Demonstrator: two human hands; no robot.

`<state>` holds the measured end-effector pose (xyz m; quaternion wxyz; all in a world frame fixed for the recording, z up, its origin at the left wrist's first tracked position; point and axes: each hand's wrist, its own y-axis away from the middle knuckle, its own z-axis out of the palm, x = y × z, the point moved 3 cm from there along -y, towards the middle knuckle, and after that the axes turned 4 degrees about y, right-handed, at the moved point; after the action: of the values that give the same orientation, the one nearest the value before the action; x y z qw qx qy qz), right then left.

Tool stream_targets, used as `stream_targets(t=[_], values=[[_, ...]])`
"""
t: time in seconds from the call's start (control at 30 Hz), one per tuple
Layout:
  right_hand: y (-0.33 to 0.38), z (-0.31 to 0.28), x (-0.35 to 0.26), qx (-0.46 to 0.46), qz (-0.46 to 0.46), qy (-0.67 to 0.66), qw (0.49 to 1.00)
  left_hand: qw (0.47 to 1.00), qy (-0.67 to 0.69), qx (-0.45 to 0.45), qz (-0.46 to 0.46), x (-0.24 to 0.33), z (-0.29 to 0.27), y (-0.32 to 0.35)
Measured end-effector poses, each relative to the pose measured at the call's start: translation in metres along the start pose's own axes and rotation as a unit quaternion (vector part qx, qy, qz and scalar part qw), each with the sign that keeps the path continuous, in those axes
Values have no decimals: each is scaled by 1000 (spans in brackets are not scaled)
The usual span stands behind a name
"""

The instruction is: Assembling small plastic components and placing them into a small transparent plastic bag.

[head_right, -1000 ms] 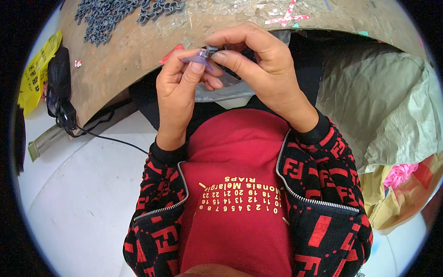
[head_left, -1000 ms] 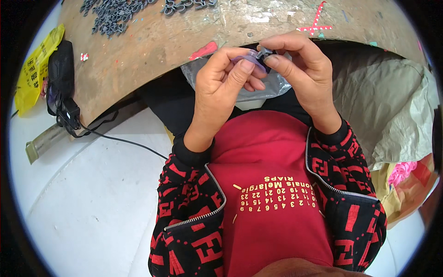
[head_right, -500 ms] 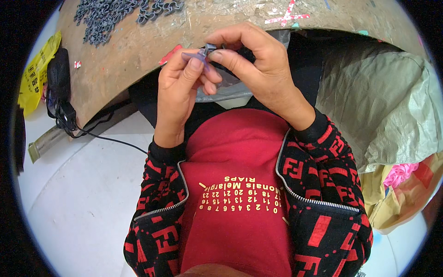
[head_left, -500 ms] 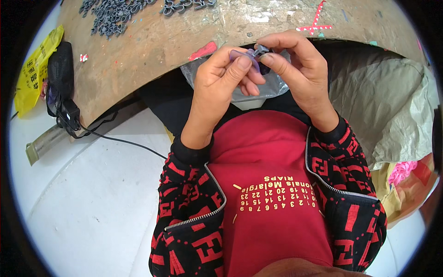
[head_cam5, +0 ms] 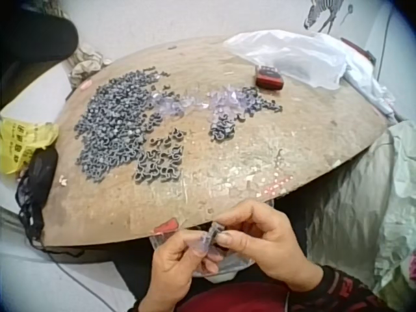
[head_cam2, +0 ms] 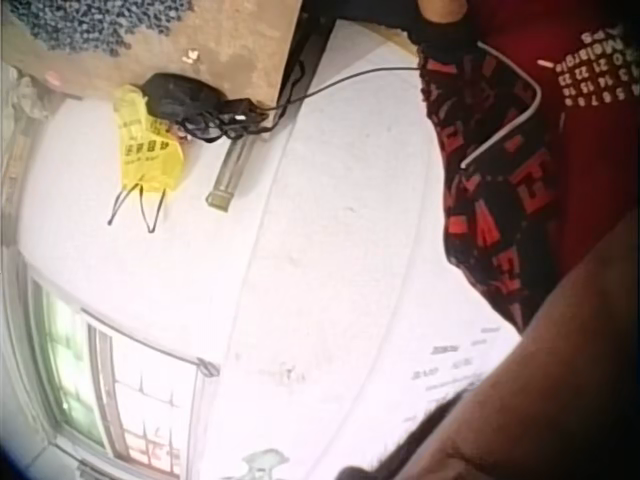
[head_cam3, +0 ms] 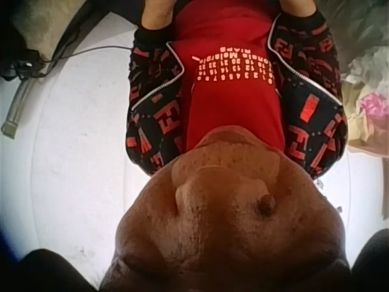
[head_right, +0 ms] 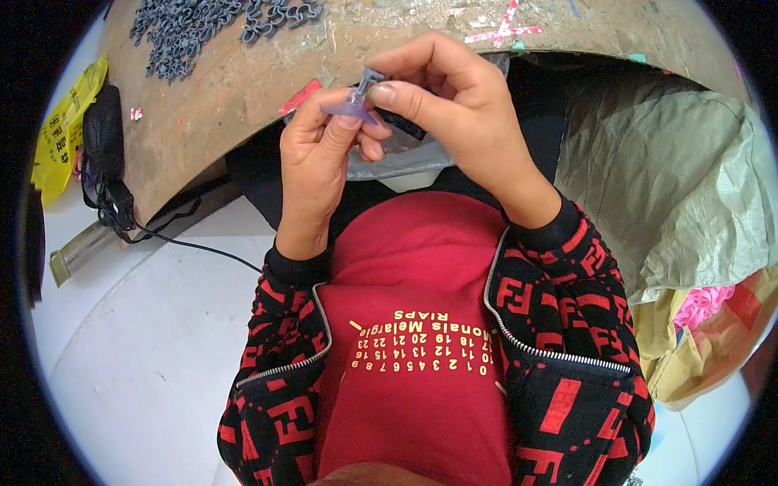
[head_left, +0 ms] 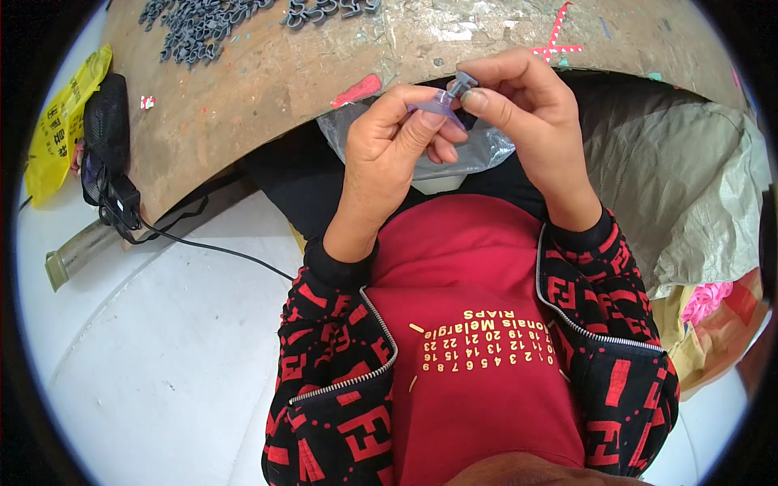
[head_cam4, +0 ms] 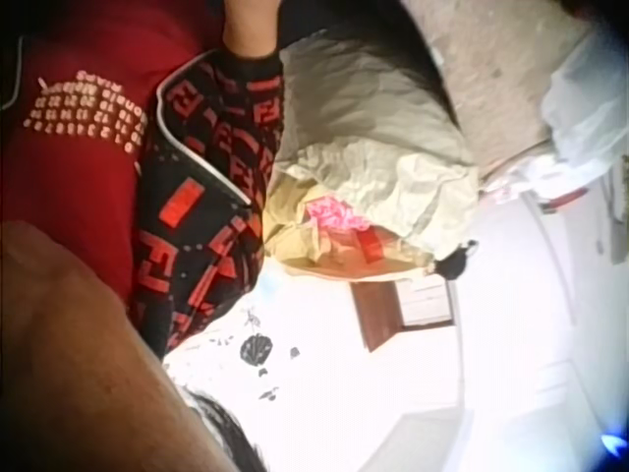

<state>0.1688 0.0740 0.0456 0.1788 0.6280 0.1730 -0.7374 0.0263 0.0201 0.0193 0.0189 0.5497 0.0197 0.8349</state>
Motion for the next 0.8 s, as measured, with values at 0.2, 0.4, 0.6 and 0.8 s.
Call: stream_targets(t=[0.2, 0.4, 0.6, 0.8], values=[[0, 1, -4, 5, -13, 28, 1000, 1000, 11, -1, 8, 4, 1, 0], [1, -1, -3, -4, -60, 103, 993, 998, -52, 10, 15, 7, 1, 0], [-2, 0, 1, -16, -139, 202, 969, 987, -143, 37, 55, 9, 1, 1], [-6, -1, -6, -79, -269, 319, 905, 989, -148, -15, -8, 19, -7, 3]])
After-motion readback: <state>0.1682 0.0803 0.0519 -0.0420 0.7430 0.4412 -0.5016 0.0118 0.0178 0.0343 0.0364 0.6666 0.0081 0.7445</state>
